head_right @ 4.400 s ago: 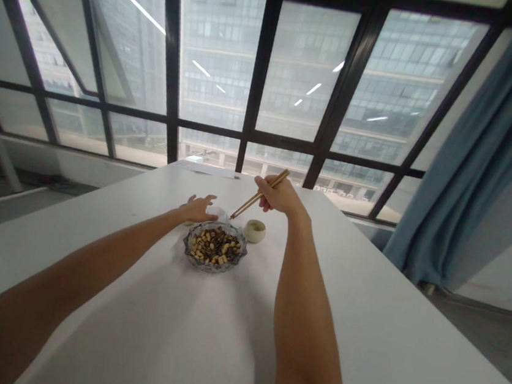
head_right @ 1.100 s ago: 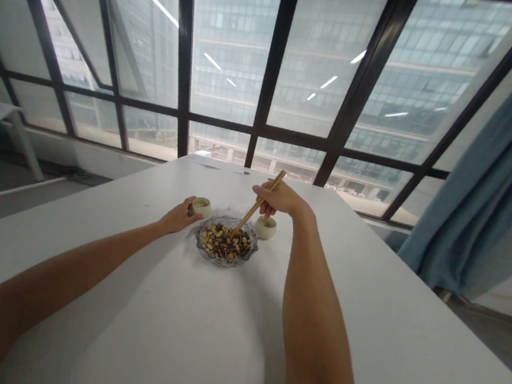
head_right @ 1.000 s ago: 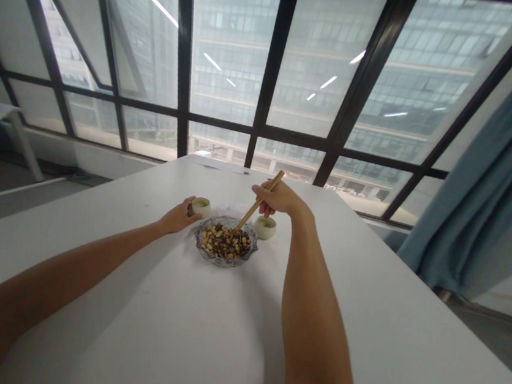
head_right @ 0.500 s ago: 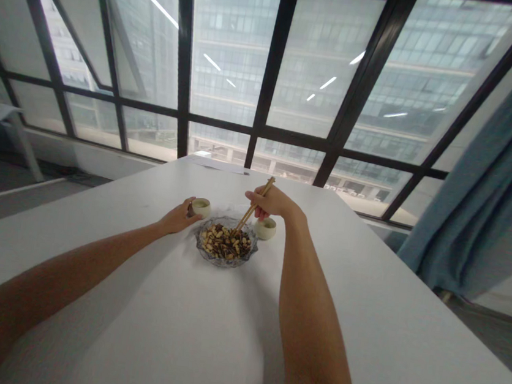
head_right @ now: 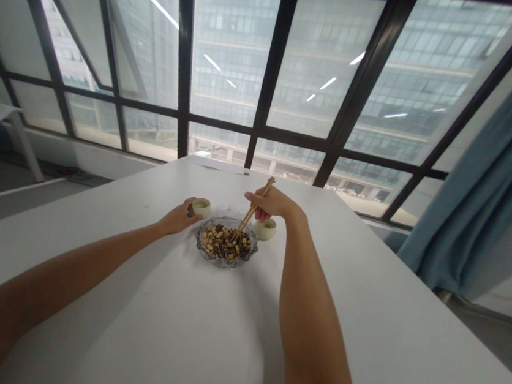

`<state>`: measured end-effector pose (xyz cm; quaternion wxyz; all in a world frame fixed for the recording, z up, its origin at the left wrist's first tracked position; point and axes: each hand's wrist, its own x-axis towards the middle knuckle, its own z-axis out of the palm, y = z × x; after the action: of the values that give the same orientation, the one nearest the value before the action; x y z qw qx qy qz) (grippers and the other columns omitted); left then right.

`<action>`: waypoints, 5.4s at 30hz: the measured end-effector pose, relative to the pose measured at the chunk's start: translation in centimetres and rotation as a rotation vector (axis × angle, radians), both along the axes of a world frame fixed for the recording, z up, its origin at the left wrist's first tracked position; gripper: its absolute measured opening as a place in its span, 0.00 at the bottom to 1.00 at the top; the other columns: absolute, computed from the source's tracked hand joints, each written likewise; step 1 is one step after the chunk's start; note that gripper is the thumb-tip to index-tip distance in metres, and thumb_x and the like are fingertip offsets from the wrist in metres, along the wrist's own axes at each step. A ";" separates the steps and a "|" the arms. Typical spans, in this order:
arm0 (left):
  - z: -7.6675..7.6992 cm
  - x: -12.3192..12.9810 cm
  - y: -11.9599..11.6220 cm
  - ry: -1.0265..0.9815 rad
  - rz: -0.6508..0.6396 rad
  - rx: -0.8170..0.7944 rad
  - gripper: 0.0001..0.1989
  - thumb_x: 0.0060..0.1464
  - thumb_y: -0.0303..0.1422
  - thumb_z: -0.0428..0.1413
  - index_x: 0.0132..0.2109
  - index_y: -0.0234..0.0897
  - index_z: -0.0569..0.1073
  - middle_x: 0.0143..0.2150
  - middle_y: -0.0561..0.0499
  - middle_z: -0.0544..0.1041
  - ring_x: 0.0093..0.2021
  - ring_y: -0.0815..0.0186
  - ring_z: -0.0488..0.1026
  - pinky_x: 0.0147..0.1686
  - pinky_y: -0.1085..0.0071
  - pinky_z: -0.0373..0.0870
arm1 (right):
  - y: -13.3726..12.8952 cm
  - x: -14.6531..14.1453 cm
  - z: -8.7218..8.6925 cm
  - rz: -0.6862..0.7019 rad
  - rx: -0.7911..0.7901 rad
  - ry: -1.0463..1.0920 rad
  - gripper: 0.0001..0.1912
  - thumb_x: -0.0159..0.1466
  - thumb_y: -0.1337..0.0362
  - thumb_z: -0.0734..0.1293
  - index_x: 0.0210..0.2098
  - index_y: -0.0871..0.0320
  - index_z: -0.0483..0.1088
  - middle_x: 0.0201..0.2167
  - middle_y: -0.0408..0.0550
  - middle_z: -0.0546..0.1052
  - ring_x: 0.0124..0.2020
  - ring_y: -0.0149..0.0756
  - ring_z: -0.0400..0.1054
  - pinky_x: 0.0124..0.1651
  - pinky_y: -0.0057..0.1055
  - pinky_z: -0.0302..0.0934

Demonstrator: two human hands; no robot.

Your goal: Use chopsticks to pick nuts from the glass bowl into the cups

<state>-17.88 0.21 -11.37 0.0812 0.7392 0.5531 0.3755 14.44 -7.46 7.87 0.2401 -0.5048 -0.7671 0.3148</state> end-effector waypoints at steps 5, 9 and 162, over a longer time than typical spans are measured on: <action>-0.1 0.0 0.0 -0.009 -0.013 0.014 0.41 0.56 0.52 0.59 0.69 0.37 0.57 0.59 0.36 0.75 0.57 0.49 0.75 0.57 0.53 0.70 | -0.2 -0.1 0.1 0.031 0.000 -0.009 0.23 0.67 0.50 0.71 0.23 0.59 0.69 0.14 0.47 0.75 0.14 0.30 0.69 0.17 0.23 0.64; -0.1 0.0 0.0 -0.011 -0.007 0.010 0.42 0.56 0.52 0.59 0.69 0.35 0.58 0.59 0.35 0.75 0.58 0.48 0.74 0.57 0.51 0.69 | 0.2 0.6 0.1 0.051 0.056 0.048 0.23 0.66 0.49 0.71 0.24 0.59 0.70 0.15 0.47 0.76 0.13 0.30 0.69 0.16 0.22 0.63; 0.8 -0.1 -1.3 -0.005 0.052 -0.043 0.36 0.62 0.55 0.50 0.68 0.37 0.59 0.60 0.37 0.75 0.59 0.52 0.74 0.58 0.57 0.68 | -0.7 -1.3 -0.1 0.051 -0.077 0.107 0.20 0.62 0.53 0.75 0.23 0.60 0.72 0.16 0.48 0.77 0.16 0.31 0.72 0.19 0.22 0.68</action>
<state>-17.98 -1.12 -10.58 0.0887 0.7216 0.5800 0.3675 13.15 -8.16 7.76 0.2530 -0.4766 -0.7529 0.3768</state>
